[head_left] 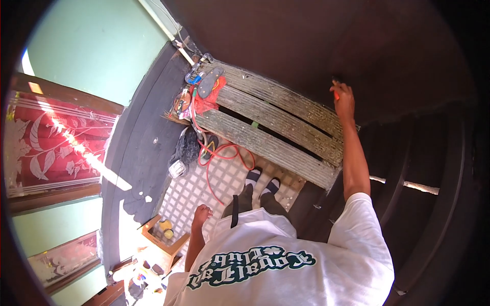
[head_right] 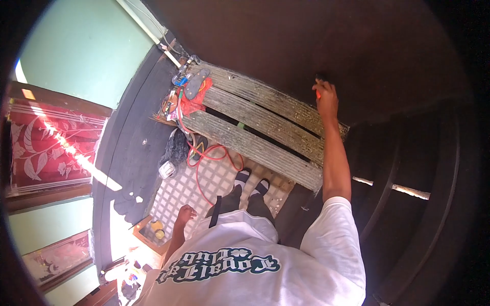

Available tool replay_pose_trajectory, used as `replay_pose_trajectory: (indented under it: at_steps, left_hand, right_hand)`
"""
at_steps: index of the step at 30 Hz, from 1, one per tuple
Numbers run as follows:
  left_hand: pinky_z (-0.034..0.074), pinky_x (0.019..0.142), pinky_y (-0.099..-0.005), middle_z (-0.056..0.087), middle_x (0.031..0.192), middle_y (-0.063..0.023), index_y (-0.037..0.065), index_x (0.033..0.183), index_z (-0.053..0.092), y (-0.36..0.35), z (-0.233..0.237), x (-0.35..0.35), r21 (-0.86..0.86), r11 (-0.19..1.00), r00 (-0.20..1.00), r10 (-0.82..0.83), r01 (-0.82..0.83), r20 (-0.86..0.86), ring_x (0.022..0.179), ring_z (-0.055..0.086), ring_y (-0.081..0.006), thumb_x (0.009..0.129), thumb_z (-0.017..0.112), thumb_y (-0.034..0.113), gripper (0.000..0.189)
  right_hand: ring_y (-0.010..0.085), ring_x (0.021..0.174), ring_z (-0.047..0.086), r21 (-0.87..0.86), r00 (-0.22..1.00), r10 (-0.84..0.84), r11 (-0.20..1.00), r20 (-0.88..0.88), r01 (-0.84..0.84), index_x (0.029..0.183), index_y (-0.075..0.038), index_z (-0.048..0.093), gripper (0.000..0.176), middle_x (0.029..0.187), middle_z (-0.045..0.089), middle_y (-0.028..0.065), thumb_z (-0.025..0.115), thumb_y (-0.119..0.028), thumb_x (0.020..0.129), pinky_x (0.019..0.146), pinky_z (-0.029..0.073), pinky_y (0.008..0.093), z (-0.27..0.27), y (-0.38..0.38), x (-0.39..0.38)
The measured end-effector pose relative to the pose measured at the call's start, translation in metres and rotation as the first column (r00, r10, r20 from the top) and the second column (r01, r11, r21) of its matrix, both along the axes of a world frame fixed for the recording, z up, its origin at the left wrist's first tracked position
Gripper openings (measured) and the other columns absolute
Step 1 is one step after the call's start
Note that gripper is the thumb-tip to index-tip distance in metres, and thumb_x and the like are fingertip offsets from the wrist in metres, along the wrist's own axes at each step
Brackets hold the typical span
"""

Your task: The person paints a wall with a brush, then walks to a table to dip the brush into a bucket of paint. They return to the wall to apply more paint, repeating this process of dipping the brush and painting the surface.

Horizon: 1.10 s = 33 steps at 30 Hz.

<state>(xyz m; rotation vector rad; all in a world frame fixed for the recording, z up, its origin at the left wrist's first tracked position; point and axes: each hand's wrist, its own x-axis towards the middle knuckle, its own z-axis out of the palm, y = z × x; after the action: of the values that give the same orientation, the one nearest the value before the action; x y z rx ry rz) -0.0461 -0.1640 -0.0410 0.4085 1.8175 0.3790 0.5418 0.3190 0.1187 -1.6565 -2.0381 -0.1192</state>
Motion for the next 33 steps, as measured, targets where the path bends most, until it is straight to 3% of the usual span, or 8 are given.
replay_pose_trajectory:
  at_steps: [2,10,16,21,24,28,29,33]
  left_hand:
    - [0.053,0.062,-0.0366,0.073,0.087,-0.0119,0.005,0.089,0.061,-0.010,-0.001,0.001,-0.054,0.999,1.000,0.005,-0.005,-0.006,0.073,0.070,-0.0212,0.091,0.055,0.017,0.013]
    - [0.057,0.069,-0.0433,0.074,0.091,-0.0119,0.004,0.097,0.061,-0.026,-0.011,0.012,-0.172,0.983,0.998,-0.056,0.058,0.016,0.080,0.073,-0.0256,0.092,0.054,0.017,0.016]
    - [0.053,0.064,-0.0362,0.072,0.087,-0.0109,0.004,0.091,0.062,0.004,-0.006,0.017,0.005,1.000,1.000,-0.009,0.009,0.018,0.074,0.070,-0.0215,0.091,0.052,0.015,0.014]
    - [0.053,0.064,-0.0356,0.072,0.085,-0.0099,0.005,0.090,0.062,0.024,0.005,0.020,0.061,0.998,1.000,-0.013,0.011,0.020,0.074,0.070,-0.0206,0.090,0.053,0.014,0.012]
    - [0.054,0.065,-0.0368,0.072,0.086,-0.0104,0.005,0.090,0.062,0.013,0.001,0.015,0.008,1.000,0.999,-0.007,0.007,0.038,0.075,0.071,-0.0219,0.089,0.055,0.015,0.012]
    - [0.055,0.068,-0.0390,0.073,0.088,-0.0121,0.005,0.091,0.063,0.009,-0.005,0.021,-0.138,0.989,0.999,-0.043,0.046,0.028,0.077,0.072,-0.0250,0.088,0.056,0.016,0.014]
    - [0.056,0.070,-0.0423,0.072,0.095,-0.0153,0.003,0.103,0.063,0.008,-0.011,0.021,-0.160,0.982,0.994,-0.096,0.102,0.046,0.081,0.071,-0.0272,0.092,0.054,0.015,0.018]
    - [0.058,0.073,-0.0416,0.072,0.098,-0.0161,0.000,0.104,0.063,0.023,-0.016,0.030,-0.182,0.975,0.992,-0.119,0.126,0.046,0.086,0.071,-0.0274,0.093,0.055,0.017,0.022]
  right_hand:
    - [0.0323,0.116,0.060,0.018,0.997,-0.077,0.997,-0.009,0.077,0.107,-0.010,0.074,0.041,0.126,0.066,0.0062,0.070,0.016,0.076,0.095,0.055,0.0466,0.022,0.002,0.000]
    - [0.0324,0.118,0.059,0.582,0.996,-0.084,0.809,-0.017,0.079,0.099,-0.013,0.075,0.032,0.121,0.064,0.0102,0.071,0.011,0.079,0.093,0.054,0.0450,0.107,-0.021,-0.003]
    - [0.0361,0.114,0.059,0.189,0.996,-0.074,0.979,-0.045,0.081,0.093,-0.010,0.073,0.029,0.121,0.065,0.0097,0.070,0.012,0.075,0.094,0.054,0.0461,0.027,-0.032,0.012]
    - [0.0333,0.113,0.061,-0.063,0.996,-0.056,0.997,-0.063,0.053,0.094,-0.008,0.071,0.029,0.120,0.065,0.0091,0.069,0.015,0.076,0.091,0.055,0.0462,-0.003,-0.019,0.040]
    - [0.0333,0.112,0.062,0.065,0.995,-0.035,0.997,-0.088,0.041,0.095,-0.007,0.070,0.035,0.119,0.067,0.0089,0.071,0.018,0.070,0.093,0.055,0.0460,0.041,-0.012,0.044]
    - [0.0330,0.109,0.064,0.275,0.998,0.031,0.961,-0.060,-0.014,0.096,-0.003,0.072,0.022,0.115,0.069,0.0122,0.070,0.012,0.081,0.092,0.054,0.0440,0.136,-0.023,0.035]
    - [0.0323,0.109,0.065,0.339,0.998,0.048,0.940,-0.047,-0.029,0.097,-0.003,0.073,0.022,0.115,0.069,0.0126,0.070,0.012,0.081,0.092,0.055,0.0431,0.163,-0.024,0.034]
    - [0.0290,0.106,0.066,0.618,0.996,0.081,0.781,0.045,-0.092,0.099,-0.003,0.075,0.024,0.114,0.070,0.0128,0.073,0.011,0.080,0.090,0.056,0.0402,0.276,-0.020,0.028]
